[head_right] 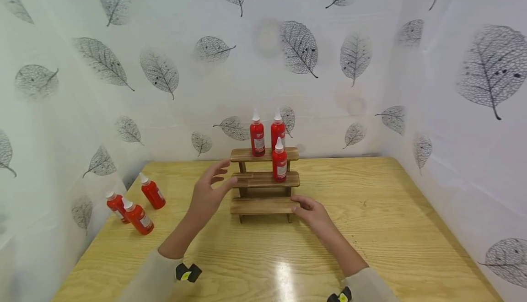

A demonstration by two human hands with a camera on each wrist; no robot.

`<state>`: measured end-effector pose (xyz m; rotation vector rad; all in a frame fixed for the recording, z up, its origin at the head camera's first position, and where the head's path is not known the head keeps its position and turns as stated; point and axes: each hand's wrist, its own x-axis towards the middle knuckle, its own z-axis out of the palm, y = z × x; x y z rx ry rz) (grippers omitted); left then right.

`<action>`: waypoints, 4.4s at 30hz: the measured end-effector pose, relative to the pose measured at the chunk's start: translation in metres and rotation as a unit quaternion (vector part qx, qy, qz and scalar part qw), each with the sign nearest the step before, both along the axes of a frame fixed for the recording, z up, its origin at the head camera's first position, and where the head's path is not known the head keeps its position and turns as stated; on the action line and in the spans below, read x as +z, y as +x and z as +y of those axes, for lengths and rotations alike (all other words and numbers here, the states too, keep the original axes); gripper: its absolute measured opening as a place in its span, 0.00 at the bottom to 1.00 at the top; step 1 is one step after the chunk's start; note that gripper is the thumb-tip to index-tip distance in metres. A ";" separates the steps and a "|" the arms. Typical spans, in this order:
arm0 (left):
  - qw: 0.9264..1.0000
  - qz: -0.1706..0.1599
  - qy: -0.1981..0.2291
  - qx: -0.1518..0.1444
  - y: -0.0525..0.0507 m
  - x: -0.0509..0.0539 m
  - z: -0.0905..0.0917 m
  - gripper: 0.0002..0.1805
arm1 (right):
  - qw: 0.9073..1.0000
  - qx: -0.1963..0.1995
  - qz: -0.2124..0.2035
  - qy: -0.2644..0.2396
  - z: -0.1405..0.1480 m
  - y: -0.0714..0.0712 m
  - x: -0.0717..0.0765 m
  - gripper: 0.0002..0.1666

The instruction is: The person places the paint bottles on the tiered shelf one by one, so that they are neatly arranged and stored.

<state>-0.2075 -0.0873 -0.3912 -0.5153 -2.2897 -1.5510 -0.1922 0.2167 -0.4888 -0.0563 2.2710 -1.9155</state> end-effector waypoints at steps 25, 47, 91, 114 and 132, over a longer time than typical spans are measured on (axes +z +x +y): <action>0.970 -0.079 -0.018 0.228 0.061 -0.021 -0.134 0.26 | 1.000 0.008 -0.005 -0.012 0.002 0.002 0.000 0.32; 0.929 -0.155 0.043 0.334 0.063 -0.050 -0.204 0.29 | 1.000 0.008 -0.008 -0.017 0.000 0.003 0.000 0.33; 0.946 -0.187 0.058 0.258 0.049 -0.039 -0.178 0.35 | 1.000 0.011 -0.006 -0.013 0.002 0.003 0.000 0.31; 0.979 -0.165 0.104 0.057 0.024 0.006 -0.079 0.32 | 1.000 -0.001 -0.013 -0.014 0.000 0.002 -0.002 0.32; 0.988 -0.103 0.111 -0.031 -0.019 0.013 -0.002 0.27 | 1.000 0.000 -0.010 -0.009 0.001 0.002 -0.002 0.31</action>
